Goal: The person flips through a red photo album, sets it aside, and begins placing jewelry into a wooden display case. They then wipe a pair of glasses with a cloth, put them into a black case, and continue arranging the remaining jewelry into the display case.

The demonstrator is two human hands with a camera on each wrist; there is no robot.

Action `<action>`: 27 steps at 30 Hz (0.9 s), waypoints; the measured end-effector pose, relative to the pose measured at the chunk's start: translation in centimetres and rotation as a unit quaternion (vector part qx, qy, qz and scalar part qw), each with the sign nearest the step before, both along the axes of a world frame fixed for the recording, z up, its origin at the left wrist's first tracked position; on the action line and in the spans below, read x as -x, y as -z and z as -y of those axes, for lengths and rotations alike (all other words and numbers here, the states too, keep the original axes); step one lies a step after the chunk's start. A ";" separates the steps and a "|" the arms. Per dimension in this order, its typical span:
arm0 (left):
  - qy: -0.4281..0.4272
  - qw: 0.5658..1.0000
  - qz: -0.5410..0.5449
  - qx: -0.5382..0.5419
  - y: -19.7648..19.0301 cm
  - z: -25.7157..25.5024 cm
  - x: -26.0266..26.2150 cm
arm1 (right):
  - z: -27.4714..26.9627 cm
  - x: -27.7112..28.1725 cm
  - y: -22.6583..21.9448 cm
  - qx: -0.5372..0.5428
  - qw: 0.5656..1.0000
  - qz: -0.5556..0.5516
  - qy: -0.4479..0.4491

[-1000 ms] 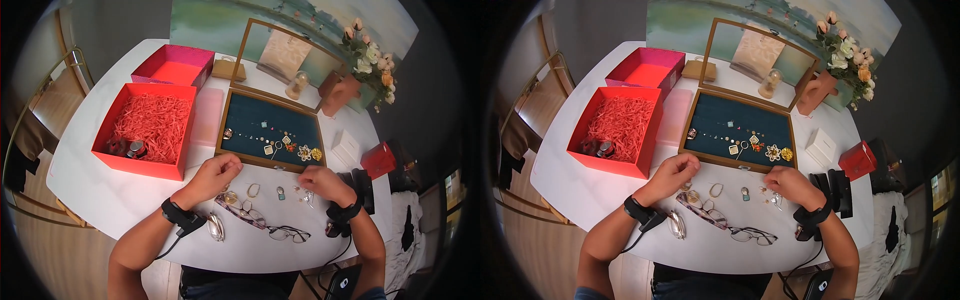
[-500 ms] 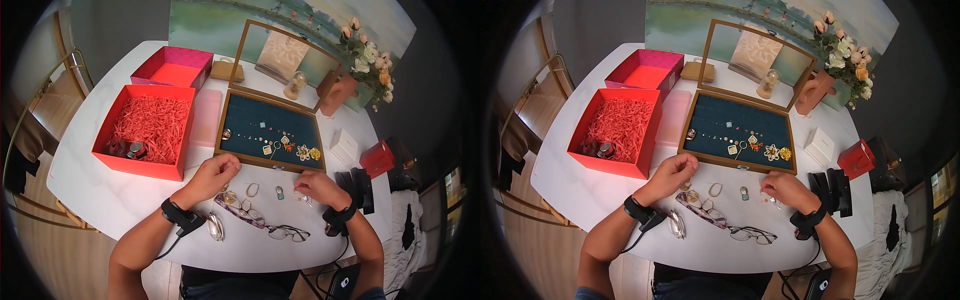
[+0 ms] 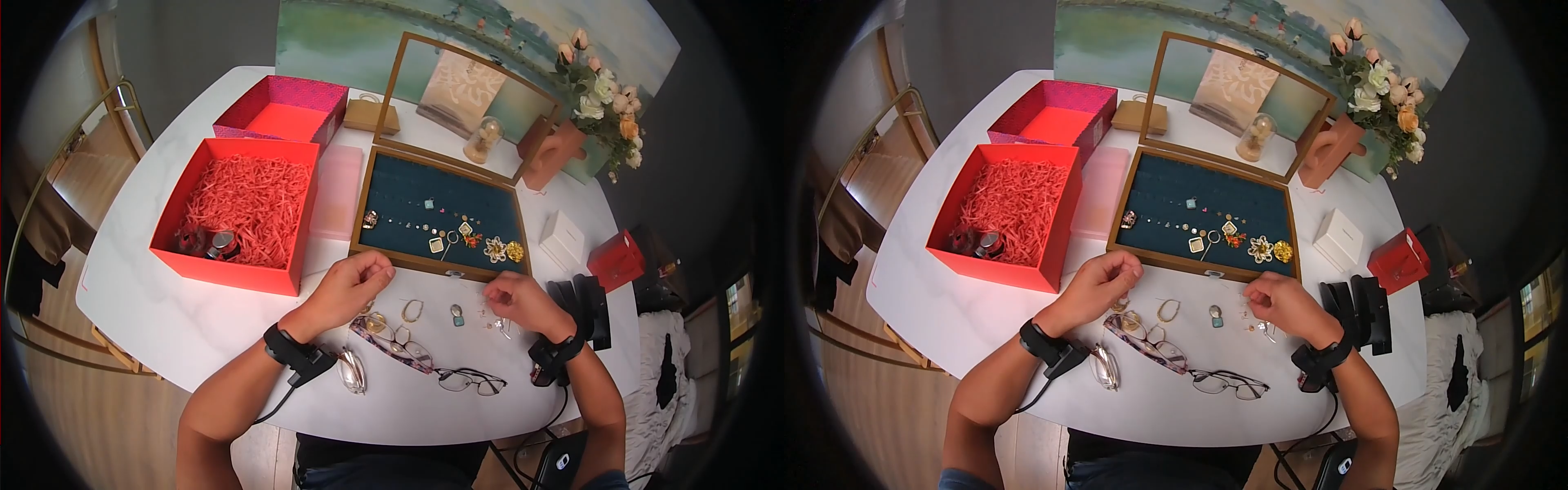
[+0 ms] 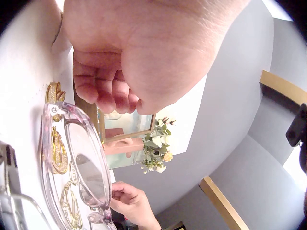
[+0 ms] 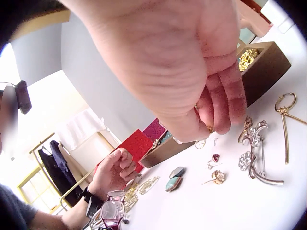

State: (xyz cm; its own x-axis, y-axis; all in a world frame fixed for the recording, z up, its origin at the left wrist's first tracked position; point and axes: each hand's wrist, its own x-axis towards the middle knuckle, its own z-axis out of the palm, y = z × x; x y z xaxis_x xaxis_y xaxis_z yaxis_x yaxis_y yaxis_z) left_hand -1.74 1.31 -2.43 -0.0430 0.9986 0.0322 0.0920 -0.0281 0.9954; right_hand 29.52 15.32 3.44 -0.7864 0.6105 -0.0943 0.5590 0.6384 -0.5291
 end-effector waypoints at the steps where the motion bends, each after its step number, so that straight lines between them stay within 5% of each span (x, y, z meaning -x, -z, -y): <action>1: 0.002 1.000 -0.002 0.010 -0.1 0.0 0.0 | -0.1 0.0 -0.1 0.012 1.000 -0.018 -0.001; 11: 0.001 1.000 0.004 0.005 0.2 0.0 0.0 | -4.0 1.8 -1.7 0.041 0.990 -0.132 0.039; 19: -0.021 0.999 0.011 -0.047 1.0 -0.3 -0.3 | -12.0 4.3 -1.1 -0.022 0.992 -0.112 0.059; 27: 0.004 1.000 0.011 -0.012 0.4 -0.1 0.0 | -13.8 5.3 0.5 -0.032 0.994 -0.089 0.052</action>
